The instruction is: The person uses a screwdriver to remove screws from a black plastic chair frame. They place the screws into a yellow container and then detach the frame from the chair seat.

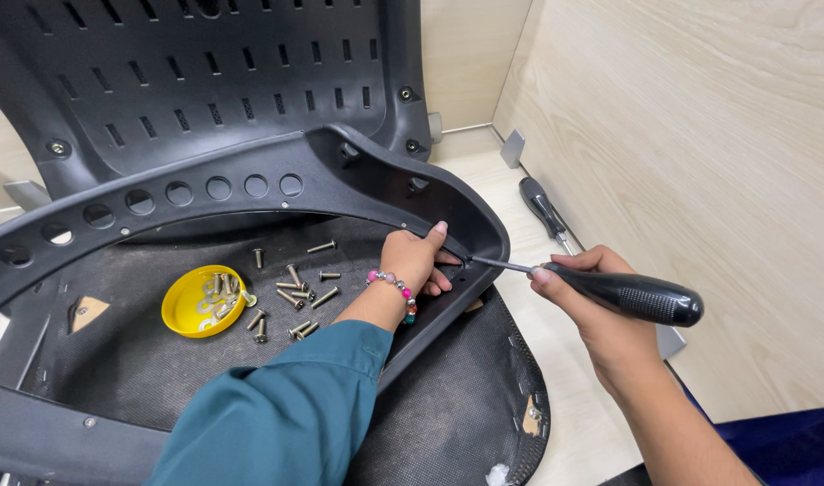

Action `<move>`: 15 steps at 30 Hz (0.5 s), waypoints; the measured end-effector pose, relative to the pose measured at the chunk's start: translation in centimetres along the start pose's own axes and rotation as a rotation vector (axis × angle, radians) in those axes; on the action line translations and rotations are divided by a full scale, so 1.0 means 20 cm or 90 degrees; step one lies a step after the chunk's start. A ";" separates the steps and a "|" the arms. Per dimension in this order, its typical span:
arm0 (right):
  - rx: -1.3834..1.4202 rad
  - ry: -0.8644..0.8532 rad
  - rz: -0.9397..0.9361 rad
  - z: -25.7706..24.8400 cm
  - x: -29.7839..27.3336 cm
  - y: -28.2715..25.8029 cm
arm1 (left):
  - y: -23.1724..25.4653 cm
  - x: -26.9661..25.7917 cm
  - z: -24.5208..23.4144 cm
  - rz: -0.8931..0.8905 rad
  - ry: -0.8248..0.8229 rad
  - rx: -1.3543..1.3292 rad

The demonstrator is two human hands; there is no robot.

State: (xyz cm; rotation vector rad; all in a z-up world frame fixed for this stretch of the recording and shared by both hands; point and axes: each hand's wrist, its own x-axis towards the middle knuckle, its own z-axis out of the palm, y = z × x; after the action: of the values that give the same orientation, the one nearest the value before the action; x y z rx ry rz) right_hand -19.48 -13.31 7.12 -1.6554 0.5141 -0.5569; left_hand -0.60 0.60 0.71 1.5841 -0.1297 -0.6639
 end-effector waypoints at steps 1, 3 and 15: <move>-0.010 0.001 -0.004 0.00 0.00 0.00 | 0.00 0.00 0.00 0.003 0.000 0.001; -0.025 0.003 -0.009 0.00 -0.01 -0.01 | 0.01 0.00 0.00 0.008 -0.001 -0.001; -0.328 -0.158 0.013 -0.04 0.32 -0.25 | -0.02 0.03 0.01 -0.003 0.003 -0.004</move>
State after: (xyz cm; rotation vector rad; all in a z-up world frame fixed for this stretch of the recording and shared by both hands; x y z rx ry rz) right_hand -14.85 -17.23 12.74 -2.1697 0.5156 -0.2012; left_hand -0.27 0.21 0.07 1.5804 -0.1202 -0.6642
